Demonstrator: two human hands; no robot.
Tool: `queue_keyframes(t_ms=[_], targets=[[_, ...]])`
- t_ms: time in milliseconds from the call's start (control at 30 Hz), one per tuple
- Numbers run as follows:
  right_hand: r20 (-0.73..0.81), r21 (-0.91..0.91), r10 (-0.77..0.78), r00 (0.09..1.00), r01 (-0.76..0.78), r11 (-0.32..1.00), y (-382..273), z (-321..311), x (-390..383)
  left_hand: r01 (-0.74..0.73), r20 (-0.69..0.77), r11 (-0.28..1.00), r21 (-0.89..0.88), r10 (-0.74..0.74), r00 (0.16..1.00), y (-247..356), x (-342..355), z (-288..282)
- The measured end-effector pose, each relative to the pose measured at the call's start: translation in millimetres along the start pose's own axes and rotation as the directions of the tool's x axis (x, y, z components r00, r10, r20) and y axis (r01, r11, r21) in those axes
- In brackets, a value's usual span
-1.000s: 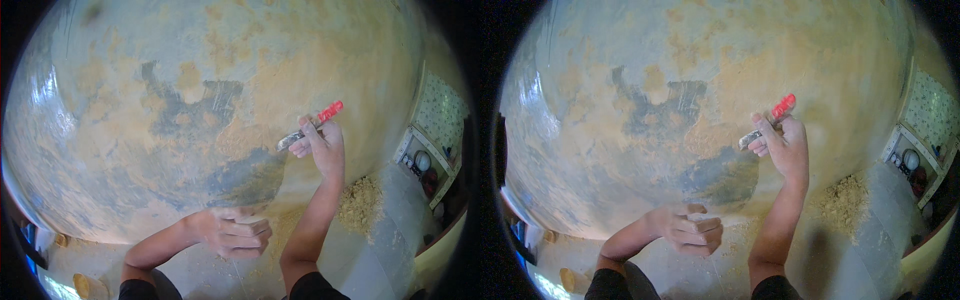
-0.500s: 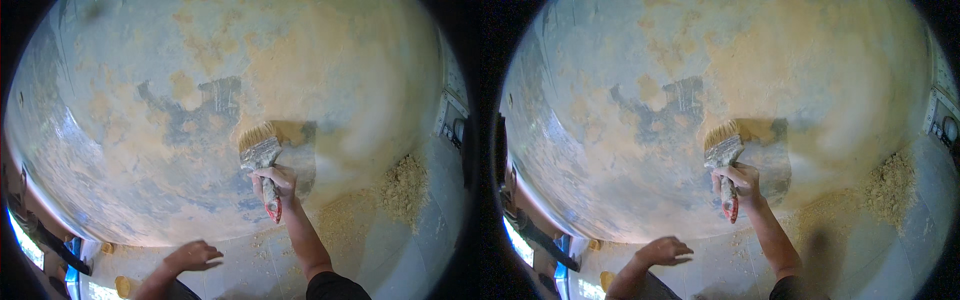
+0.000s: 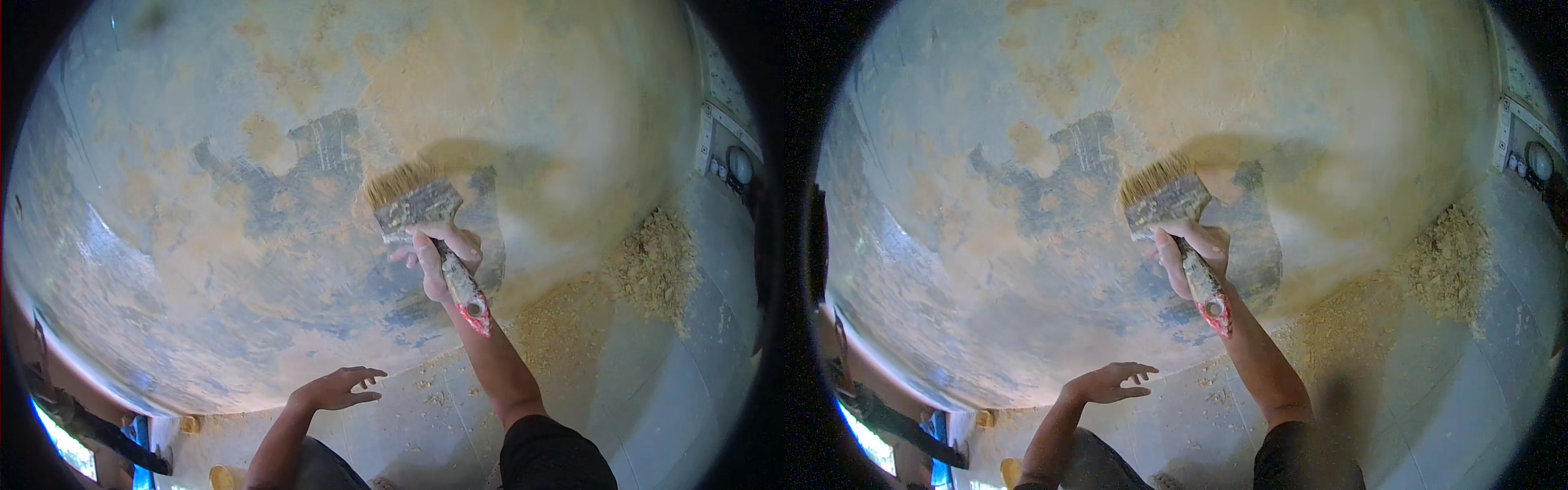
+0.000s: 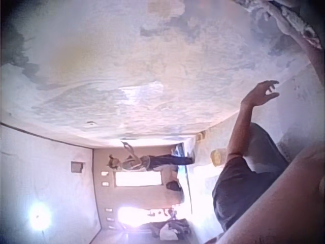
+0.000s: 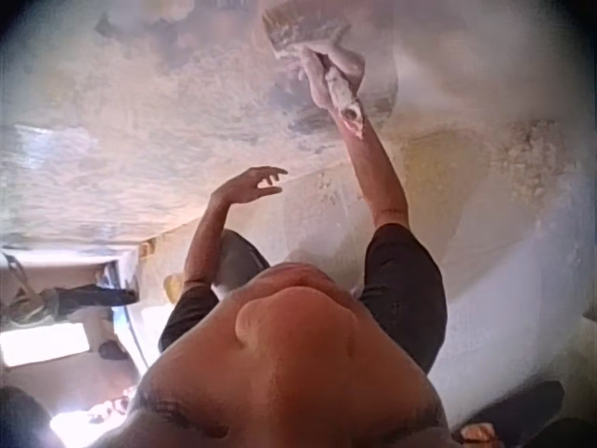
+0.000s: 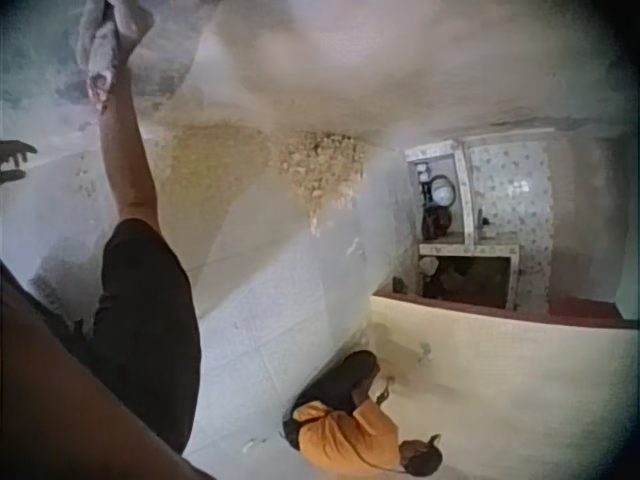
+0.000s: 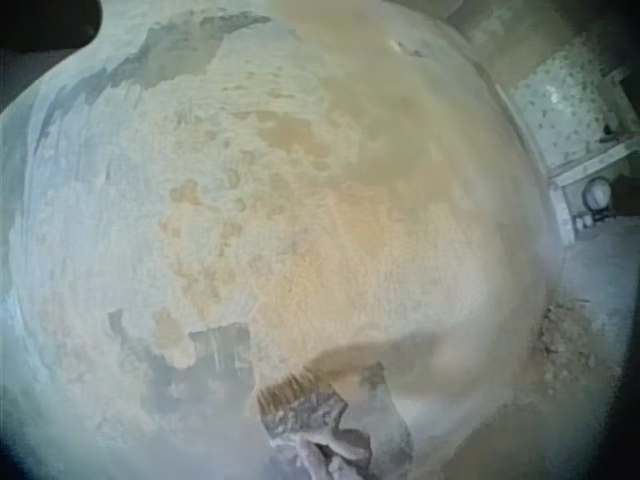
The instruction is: Applying a layer of wall putty or filler to a wall using a large brush.
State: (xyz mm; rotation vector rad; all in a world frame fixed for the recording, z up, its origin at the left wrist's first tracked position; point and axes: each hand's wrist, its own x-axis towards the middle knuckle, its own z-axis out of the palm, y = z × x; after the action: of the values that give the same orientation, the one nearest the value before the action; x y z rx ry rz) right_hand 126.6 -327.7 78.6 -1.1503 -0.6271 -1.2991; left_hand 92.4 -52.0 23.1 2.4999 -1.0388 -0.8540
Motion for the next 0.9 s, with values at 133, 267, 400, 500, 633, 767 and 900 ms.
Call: queue_keyframes(t_ms=[133,267,400,500,633,767,900], targets=[[-0.047,0.039,-0.060,0.997,0.061,0.997,-2.3,9.7,35.9,0.170,0.213,0.985,-0.042,-0.158,0.964,-16.5,15.1,3.2],[-0.020,0.055,0.102,0.995,-0.101,0.993,21.9,10.9,38.2,0.168,0.154,0.984,-0.067,-0.156,0.976,-20.0,12.1,7.8],[-0.054,-0.083,-0.158,0.986,0.153,0.985,57.5,-3.3,9.1,0.189,0.208,0.981,-0.038,-0.178,0.962,-20.8,-12.2,7.3],[-0.220,0.045,0.168,0.961,-0.162,0.986,54.3,-16.1,-12.7,0.258,0.250,0.964,-0.061,-0.235,0.939,-21.7,-30.0,5.9],[-0.099,-0.032,0.250,0.963,-0.255,0.966,60.1,-67.2,-10.2,0.226,0.115,0.973,-0.043,-0.220,0.969,-18.5,-44.4,-1.2],[-0.076,-0.276,0.079,0.994,-0.098,0.956,47.1,-101.6,8.9,0.212,0.041,0.977,-0.013,-0.211,0.977,-10.1,-51.3,-4.2],[-0.087,-0.815,-0.328,0.941,0.122,0.566,62.9,-139.9,10.5,0.247,0.115,0.969,0.019,-0.247,0.962,-6.2,-50.8,2.6]])
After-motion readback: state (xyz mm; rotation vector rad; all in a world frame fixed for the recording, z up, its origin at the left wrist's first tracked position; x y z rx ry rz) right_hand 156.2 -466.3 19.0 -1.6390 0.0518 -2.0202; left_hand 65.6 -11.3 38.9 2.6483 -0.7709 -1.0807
